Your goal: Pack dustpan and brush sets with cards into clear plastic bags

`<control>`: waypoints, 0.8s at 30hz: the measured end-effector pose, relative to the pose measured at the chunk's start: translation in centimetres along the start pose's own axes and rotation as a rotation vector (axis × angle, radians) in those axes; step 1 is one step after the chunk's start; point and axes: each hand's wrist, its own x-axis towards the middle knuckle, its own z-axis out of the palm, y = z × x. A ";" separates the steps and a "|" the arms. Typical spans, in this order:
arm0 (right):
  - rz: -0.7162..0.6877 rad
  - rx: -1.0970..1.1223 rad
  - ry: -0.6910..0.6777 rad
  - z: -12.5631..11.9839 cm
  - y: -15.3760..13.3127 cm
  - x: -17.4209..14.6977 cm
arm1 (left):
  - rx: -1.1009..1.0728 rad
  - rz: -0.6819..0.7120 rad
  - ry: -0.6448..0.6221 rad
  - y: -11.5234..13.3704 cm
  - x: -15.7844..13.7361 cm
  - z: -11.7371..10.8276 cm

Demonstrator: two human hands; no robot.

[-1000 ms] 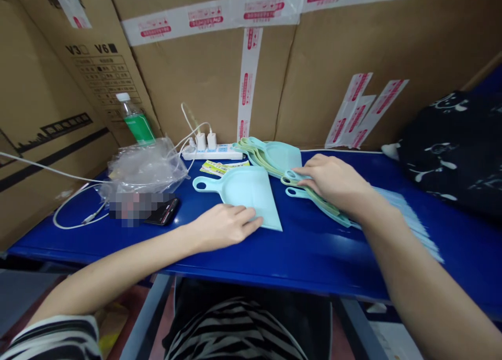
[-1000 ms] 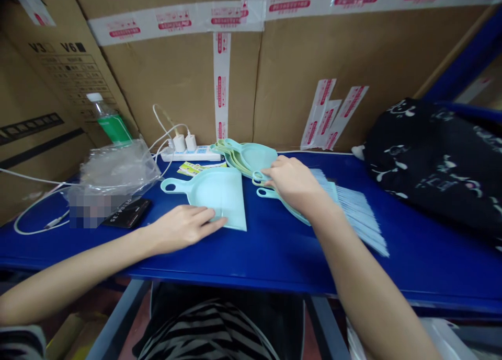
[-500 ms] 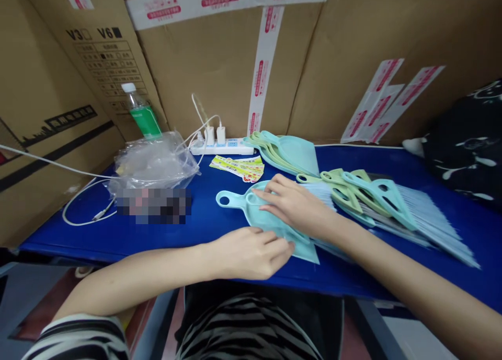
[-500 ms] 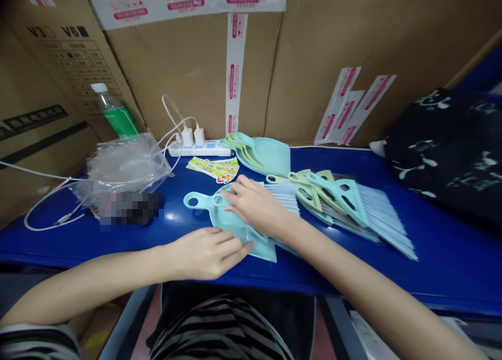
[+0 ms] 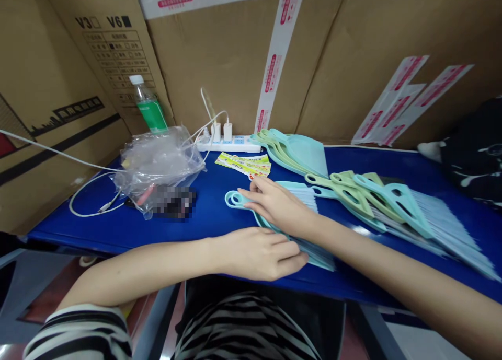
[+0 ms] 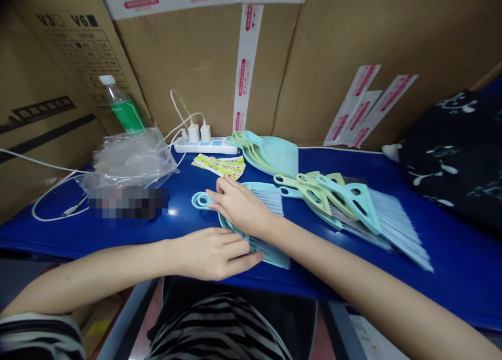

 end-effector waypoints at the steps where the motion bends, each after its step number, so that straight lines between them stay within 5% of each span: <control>1: -0.005 0.008 0.016 0.0 0.0 0.1 | -0.008 -0.002 0.003 0.0 0.0 0.0; 10: -0.150 0.073 -0.030 -2.4 2.5 -2.0 | -0.010 -0.059 -0.136 -1.0 -0.6 -0.7; 15: -0.156 0.078 -0.050 -1.8 2.7 -2.1 | 0.140 -0.481 -0.229 -4.3 -0.7 -2.3; 19: -0.152 0.087 -0.063 -1.7 2.6 -2.1 | 0.087 -0.812 -0.566 -6.4 -0.8 -2.9; 21: -0.150 0.092 -0.058 -1.7 2.6 -2.2 | -0.052 -0.894 -0.678 -6.9 -1.0 -2.8; 24: -0.147 0.104 -0.052 -1.5 2.6 -2.3 | -0.278 -0.912 -0.659 -7.4 -1.3 -2.4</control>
